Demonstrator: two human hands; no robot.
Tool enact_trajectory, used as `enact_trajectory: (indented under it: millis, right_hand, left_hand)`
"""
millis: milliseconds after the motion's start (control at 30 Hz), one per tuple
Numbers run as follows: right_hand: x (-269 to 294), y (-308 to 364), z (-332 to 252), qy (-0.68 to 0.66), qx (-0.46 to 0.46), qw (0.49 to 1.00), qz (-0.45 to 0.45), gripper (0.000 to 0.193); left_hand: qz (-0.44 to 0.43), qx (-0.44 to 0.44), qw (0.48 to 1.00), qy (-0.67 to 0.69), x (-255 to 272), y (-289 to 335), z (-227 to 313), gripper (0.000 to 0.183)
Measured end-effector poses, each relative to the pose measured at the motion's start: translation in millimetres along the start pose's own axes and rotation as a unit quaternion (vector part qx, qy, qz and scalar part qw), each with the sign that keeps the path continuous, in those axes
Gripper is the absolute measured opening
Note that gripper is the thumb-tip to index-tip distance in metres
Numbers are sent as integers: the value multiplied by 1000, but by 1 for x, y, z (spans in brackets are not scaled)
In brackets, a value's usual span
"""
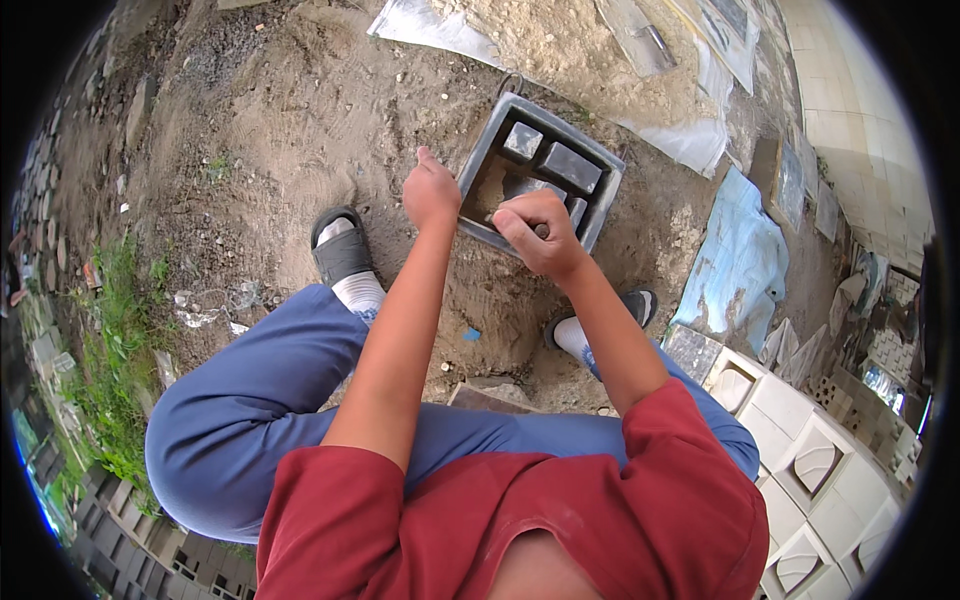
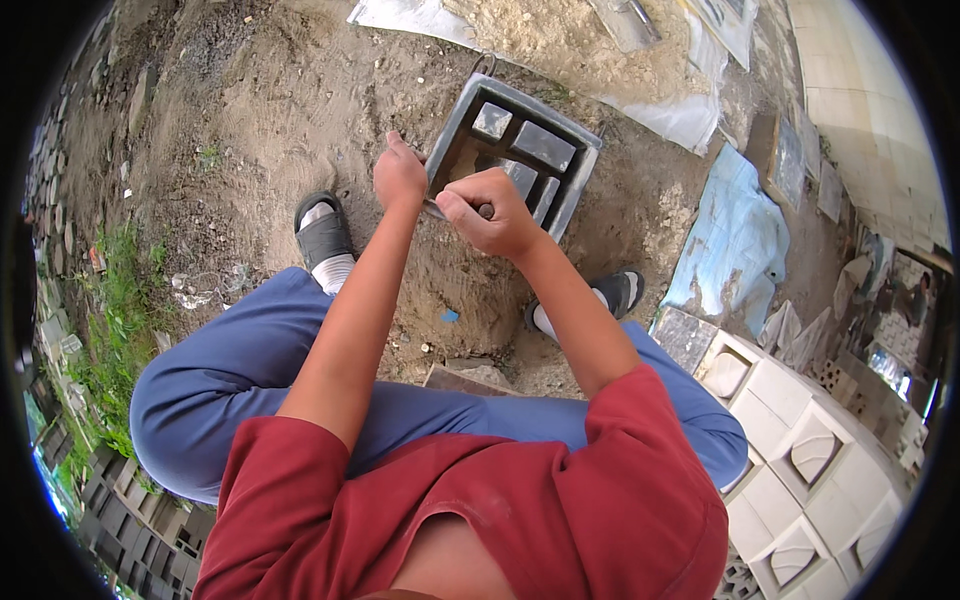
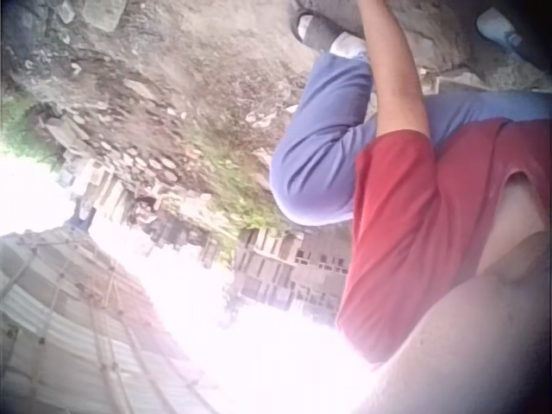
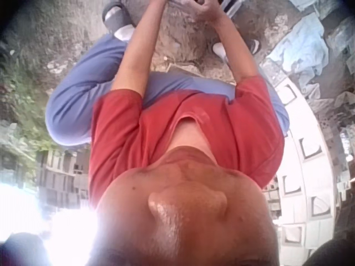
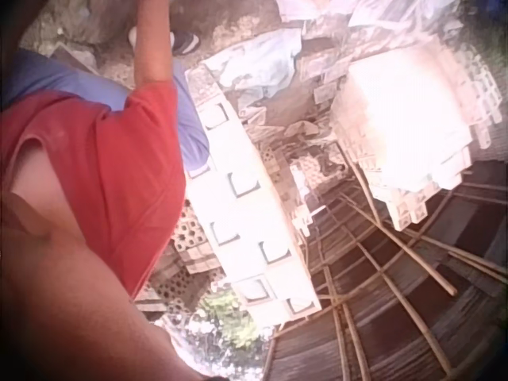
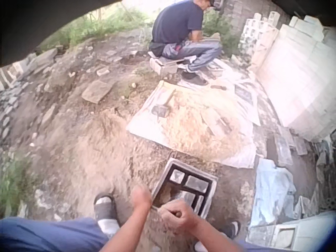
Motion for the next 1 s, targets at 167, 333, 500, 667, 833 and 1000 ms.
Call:
enact_trajectory:
  millis: [167,333,500,667,833,1000]
  right_hand:
    - [4,2,9,-2,-38,999,20,38]
    - [-5,31,34,0,-31,997,66,40]
    - [-3,43,65,-18,0,978,206,25]
    - [28,44,25,-177,41,966,182,27]
    - [79,20,-42,-244,108,945,189,58]
    - [109,27,-67,-167,85,919,347,71]
  left_hand:
    - [-17,-11,1000,16,2,7,8,81]
    - [-10,1,1000,6,5,8,9,81]
    - [5,9,1000,-2,3,2,5,80]
    - [-1,21,1000,6,11,11,11,79]
    - [-6,22,1000,12,6,7,5,79]
    - [10,2,1000,6,4,6,8,79]
Point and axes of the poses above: each hand's wrist, its own y-axis away from the middle knuckle, its own x-axis out of the back of the hand, z = x × y, the point moved 4 cm from there along -y, towards the middle knuckle, and after that the axes turned 3 degrees about x, right-handed, at the moved point
